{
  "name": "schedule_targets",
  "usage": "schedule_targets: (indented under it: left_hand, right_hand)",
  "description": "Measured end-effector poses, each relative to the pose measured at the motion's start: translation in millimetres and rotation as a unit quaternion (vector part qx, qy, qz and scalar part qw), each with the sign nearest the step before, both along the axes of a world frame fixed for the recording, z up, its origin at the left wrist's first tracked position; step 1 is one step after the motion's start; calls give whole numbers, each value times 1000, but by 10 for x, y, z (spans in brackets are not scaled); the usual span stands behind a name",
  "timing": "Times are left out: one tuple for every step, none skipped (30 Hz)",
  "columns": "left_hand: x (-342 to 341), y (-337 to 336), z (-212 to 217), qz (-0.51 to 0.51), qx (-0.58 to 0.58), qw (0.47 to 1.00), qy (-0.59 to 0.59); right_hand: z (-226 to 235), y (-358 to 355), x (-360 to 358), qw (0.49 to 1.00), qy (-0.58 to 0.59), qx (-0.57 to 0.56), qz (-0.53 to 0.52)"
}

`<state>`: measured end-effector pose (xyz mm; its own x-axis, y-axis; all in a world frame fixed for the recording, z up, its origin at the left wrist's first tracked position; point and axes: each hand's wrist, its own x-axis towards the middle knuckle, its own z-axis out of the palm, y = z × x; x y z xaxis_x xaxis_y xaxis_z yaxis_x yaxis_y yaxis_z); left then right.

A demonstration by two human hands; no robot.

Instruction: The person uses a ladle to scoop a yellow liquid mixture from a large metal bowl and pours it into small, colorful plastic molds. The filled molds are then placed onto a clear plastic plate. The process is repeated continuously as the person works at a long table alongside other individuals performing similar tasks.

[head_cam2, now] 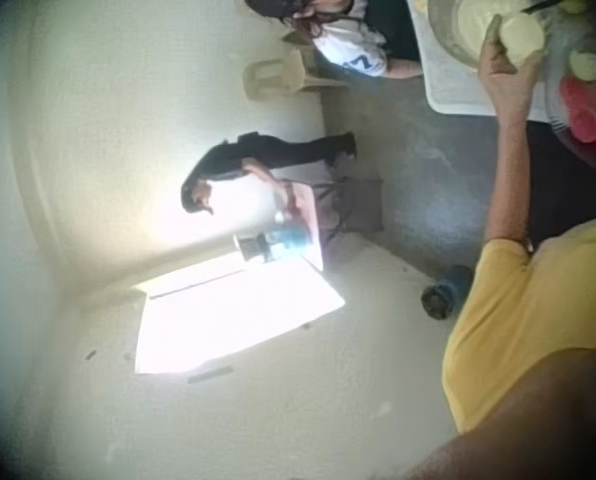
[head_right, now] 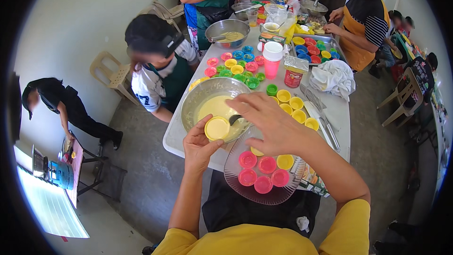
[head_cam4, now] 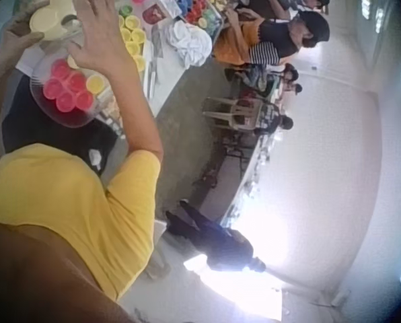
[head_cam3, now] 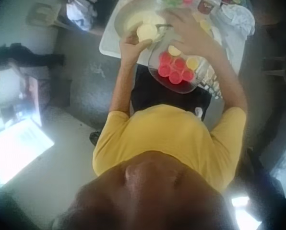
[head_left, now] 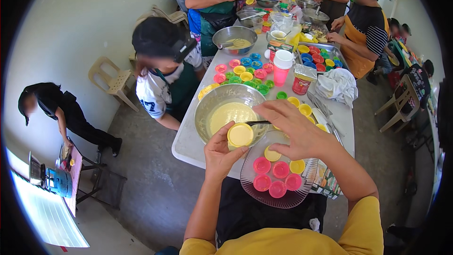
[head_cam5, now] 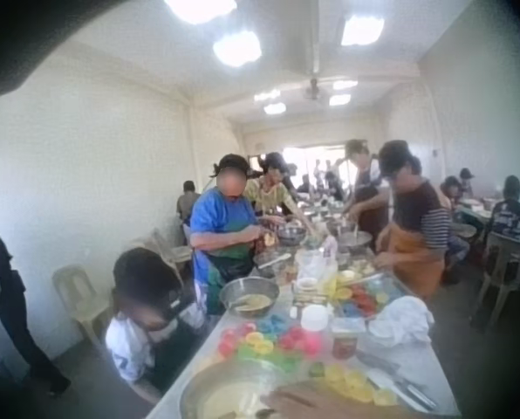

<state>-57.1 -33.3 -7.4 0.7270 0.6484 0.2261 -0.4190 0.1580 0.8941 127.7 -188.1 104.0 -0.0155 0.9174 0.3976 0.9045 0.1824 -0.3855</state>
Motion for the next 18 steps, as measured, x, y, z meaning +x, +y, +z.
schedule_targets:
  left_hand:
    - [9, -33, 7, -22, -6, 1000, -3]
    - [17, -68, 18, -43, -11, 999, -6]
    - [18, -108, 43, -56, -8, 998, -6]
    - [23, -148, 77, -69, -6, 998, -6]
    - [32, -180, 92, -82, -3, 997, -7]
    - [36, -206, 81, -86, 7, 996, -12]
    - [42, -232, 67, -90, 16, 996, -18]
    - [49, -256, 58, -95, 26, 995, -24]
    - [60, -288, 55, -102, 28, 994, -22]
    - [76, -312, 67, -109, 29, 993, -20]
    - [91, -336, 83, -116, 31, 993, -17]
    - [108, -367, 101, -125, 31, 992, -15]
    - [125, -399, 125, -133, 32, 990, -13]
    - [143, -432, 129, -143, 32, 989, -12]
    - [157, -445, 115, -147, 39, 988, -12]
    - [175, -460, 90, -152, 47, 987, -13]
    - [188, -486, 71, -157, 55, 986, -14]
    - [199, -510, 69, -165, 52, 985, -8]
  right_hand:
    - [58, 4, -36, 1000, 8, -6, 17]
    - [105, 8, -68, 999, 16, -13, 35]
    - [125, 16, -86, 998, 24, -18, 54]
    - [130, 21, -94, 997, 30, -31, 62]
    - [131, 20, -99, 996, 35, -44, 69]
    - [129, 11, -105, 995, 41, -58, 76]
    - [129, -3, -106, 994, 30, -69, 77]
    - [129, -19, -103, 994, 18, -81, 77]
    - [123, -45, -100, 993, 7, -94, 77]
    - [130, -67, -96, 992, 13, -102, 79]
    - [147, -88, -90, 990, 20, -111, 80]
    - [151, -119, -83, 989, 26, -119, 80]
    - [146, -154, -78, 989, 21, -127, 77]
    - [139, -193, -73, 988, 15, -134, 73]
    - [134, -220, -69, 988, 9, -140, 71]
    - [125, -253, -63, 989, 0, -131, 74]
    - [112, -290, -57, 990, -10, -121, 77]
    - [102, -321, -49, 991, -20, -110, 79]
